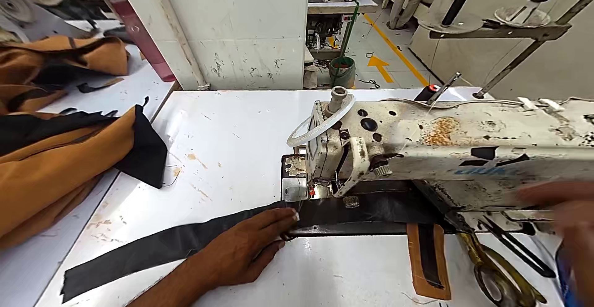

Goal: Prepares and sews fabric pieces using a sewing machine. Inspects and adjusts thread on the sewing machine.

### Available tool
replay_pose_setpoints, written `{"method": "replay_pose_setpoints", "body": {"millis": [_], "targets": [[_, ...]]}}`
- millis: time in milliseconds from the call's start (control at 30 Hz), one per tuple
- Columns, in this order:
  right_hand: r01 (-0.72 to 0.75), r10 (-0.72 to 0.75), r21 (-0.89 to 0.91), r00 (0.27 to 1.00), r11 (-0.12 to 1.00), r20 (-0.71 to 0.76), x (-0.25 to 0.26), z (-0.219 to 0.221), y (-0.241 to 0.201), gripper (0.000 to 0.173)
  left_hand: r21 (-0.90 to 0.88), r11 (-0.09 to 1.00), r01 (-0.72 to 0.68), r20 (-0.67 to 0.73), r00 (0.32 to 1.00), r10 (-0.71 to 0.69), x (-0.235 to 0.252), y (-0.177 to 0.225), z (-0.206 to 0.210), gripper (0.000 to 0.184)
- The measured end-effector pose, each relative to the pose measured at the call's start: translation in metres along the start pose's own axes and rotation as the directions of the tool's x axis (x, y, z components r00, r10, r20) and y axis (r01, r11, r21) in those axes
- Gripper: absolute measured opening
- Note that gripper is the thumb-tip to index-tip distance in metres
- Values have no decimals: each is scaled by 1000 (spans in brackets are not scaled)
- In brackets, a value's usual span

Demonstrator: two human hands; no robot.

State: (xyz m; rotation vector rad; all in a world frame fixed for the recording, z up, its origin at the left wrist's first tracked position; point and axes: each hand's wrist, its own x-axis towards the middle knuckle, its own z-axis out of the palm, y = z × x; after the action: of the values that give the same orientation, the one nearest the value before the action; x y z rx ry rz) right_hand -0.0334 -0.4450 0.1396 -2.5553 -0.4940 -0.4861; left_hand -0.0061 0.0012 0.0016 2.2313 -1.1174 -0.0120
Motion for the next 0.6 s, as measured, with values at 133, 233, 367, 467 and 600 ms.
{"method": "replay_pose_setpoints", "body": {"millis": [133, 233, 367, 467, 600], "targets": [[169, -150, -121, 977, 978, 154, -32, 136, -7, 61, 35, 973, 227, -308, 929, -206, -9, 9, 6, 34], [59, 16, -275, 965, 960, 263, -48, 166, -12, 79, 38, 951, 307, -339, 899, -277, -15, 7, 7, 35], [-1, 140, -339, 913, 941, 384, -66, 146, -40, 78, -1, 943, 333, -275, 906, -321, -16, 3, -1, 35], [-44, 171, -323, 911, 945, 375, -75, 142, -42, 81, -5, 946, 324, -216, 923, -318, -10, -1, -10, 33], [-36, 69, -145, 972, 989, 225, -71, 135, -47, 63, -13, 944, 329, -337, 888, -314, 12, 16, -11, 27]]}}
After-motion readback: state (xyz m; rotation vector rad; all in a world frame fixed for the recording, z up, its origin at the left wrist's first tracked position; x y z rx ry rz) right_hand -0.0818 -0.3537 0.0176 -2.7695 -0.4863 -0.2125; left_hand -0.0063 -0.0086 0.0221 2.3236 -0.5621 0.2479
